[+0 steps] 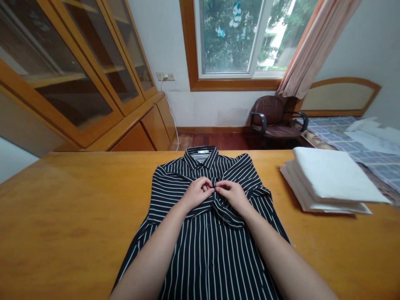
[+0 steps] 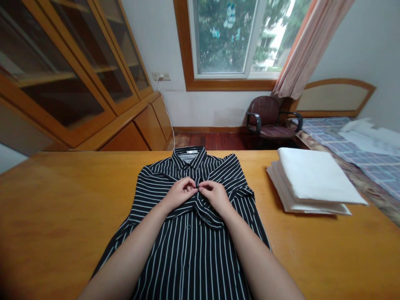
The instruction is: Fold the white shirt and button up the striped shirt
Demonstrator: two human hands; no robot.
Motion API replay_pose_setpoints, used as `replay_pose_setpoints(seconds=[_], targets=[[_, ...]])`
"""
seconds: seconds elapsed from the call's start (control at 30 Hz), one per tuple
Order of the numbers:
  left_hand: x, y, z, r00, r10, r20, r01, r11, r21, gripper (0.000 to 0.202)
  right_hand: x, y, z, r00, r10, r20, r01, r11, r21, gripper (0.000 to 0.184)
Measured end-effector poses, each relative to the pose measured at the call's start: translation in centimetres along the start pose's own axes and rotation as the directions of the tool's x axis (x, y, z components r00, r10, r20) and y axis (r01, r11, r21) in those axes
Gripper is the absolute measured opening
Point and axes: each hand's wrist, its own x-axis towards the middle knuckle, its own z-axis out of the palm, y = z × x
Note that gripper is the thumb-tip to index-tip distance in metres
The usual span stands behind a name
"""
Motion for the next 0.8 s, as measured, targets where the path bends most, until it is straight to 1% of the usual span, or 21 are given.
replay_pose_setpoints(seconds=[0.13,0.33,0.63,0.8], targets=[[0.01,-0.09,-0.03,1.000,-0.024,-0.011,0.024,1.000,-0.019,0.006,-0.05,-0.11,-0.02,1.000,-0.004,-0.009,0.004,1.000,-0.009,0.022],[-0.10,-0.61,-0.02,0.996,-0.079,0.030,0.082,0.986,-0.148,0.009,-0.23,-0.11,0.14,1.000,-0.023,-0.021,0.022,0.999,-0.027,0.020],[0.01,-0.24,-0.05,0.998,-0.071,0.000,0.070,0.990,-0.118,0.008,-0.28,0.07,0.29,0.998,-0.059,-0.017,0.058,0.997,-0.053,0.017],[0.07,-0.15,0.01,0.994,-0.105,-0.003,0.104,0.986,-0.130,0.008,-0.29,0.21,0.25,0.997,-0.073,-0.005,0.073,0.995,-0.072,0.016]])
